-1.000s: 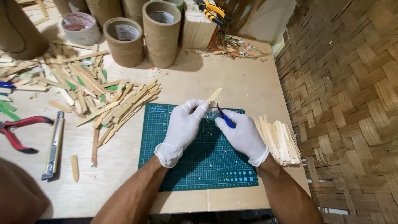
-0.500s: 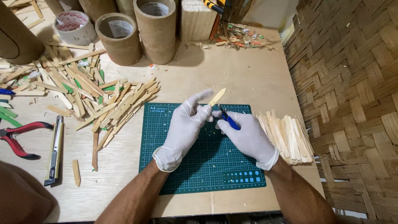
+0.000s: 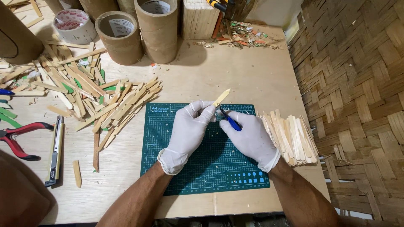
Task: Cutting and trimming small wooden sticks using hand pliers on a workshop table
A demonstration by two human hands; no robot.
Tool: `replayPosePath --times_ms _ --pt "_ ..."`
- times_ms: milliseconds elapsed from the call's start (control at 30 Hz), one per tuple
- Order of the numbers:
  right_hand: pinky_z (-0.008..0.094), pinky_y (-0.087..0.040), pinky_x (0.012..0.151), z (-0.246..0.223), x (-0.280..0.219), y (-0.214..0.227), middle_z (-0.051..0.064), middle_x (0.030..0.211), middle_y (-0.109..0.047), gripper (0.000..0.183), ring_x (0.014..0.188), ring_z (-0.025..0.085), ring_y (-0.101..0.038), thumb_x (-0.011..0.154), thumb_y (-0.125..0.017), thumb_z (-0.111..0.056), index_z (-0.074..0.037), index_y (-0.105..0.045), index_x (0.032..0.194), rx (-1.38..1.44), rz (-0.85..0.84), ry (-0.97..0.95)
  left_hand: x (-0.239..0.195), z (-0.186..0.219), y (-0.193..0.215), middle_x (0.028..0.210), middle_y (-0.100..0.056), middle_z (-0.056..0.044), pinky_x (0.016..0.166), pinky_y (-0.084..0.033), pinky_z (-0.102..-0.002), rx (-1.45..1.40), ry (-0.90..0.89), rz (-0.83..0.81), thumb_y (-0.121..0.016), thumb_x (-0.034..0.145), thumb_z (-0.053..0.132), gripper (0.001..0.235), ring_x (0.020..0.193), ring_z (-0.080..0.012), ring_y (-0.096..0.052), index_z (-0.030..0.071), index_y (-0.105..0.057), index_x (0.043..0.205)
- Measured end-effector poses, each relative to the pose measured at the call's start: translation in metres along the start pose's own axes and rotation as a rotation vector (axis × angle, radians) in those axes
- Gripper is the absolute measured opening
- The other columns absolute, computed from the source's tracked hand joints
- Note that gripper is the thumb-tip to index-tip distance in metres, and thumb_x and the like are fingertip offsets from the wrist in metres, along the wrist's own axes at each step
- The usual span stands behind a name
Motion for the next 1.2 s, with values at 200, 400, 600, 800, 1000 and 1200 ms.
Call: replayPosePath --times_ms 200,400,600,800,1000,1200 --pt "0.026 -0.04 0.049 -0.002 0.0 -0.002 0.002 0.051 -0.051 0.027 0.052 0.015 -0.05 0.093 -0.067 -0.031 -0.008 -0.079 0.087 0.012 -0.027 0.0 -0.001 -0.002 0.0 0.067 -0.071 -0.007 0.064 -0.044 -0.02 0.033 0.007 -0.017 -0.072 0.094 0.014 0.012 0.068 -0.0069 -0.06 0.006 -0.078 0.101" --pt "0.023 -0.039 0.048 -0.003 -0.002 -0.001 -0.001 0.05 -0.051 0.027 0.049 0.013 -0.049 0.095 -0.068 -0.031 -0.009 -0.078 0.083 0.002 -0.008 -0.011 -0.002 -0.001 -0.005 0.065 -0.07 -0.006 0.061 -0.044 -0.021 0.035 0.017 -0.006 -0.072 0.094 0.013 0.012 0.065 -0.0063 -0.056 0.006 -0.078 0.1" --pt "0.022 -0.038 0.044 0.005 -0.001 -0.001 -0.001 0.044 -0.046 0.028 0.043 0.012 -0.045 0.094 -0.067 -0.026 -0.008 -0.075 0.073 -0.017 0.044 0.059 -0.002 0.0 -0.002 0.067 -0.071 -0.006 0.064 -0.047 -0.021 0.055 0.006 0.0 -0.072 0.094 0.013 0.011 0.069 -0.0077 -0.062 0.006 -0.078 0.099" --pt "0.02 -0.035 0.04 0.024 0.002 -0.008 -0.003 0.039 -0.044 0.035 0.037 0.01 -0.042 0.091 -0.07 -0.024 -0.009 -0.067 0.06 -0.039 0.097 0.102 -0.008 0.005 -0.003 0.069 -0.072 -0.008 0.065 -0.047 -0.023 0.073 0.009 -0.011 -0.07 0.095 0.014 0.012 0.069 -0.0084 -0.061 0.005 -0.077 0.098" --pt "0.017 -0.03 0.036 0.029 0.007 -0.013 -0.006 0.034 -0.037 0.042 0.031 0.008 -0.034 0.09 -0.07 -0.02 -0.009 -0.058 0.05 -0.062 0.151 0.176 -0.009 0.004 -0.002 0.072 -0.074 -0.01 0.068 -0.048 -0.023 0.033 0.01 0.015 -0.071 0.094 0.011 0.01 0.071 -0.0112 -0.07 0.004 -0.077 0.096" --pt "0.017 -0.028 0.035 0.016 0.001 -0.008 -0.006 0.033 -0.035 0.046 0.03 0.008 -0.033 0.089 -0.069 -0.02 -0.01 -0.054 0.047 -0.078 0.155 0.19 -0.01 0.003 -0.003 0.071 -0.072 -0.008 0.068 -0.046 -0.022 0.005 0.01 0.021 -0.07 0.096 0.012 0.01 0.071 -0.0097 -0.067 0.003 -0.076 0.096"
Point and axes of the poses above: each hand's wrist, its own x-axis towards the middle knuckle, its own y-axis out of the back of the hand, z = x × y, the point moved 3 cm from there along x, towards the middle knuckle
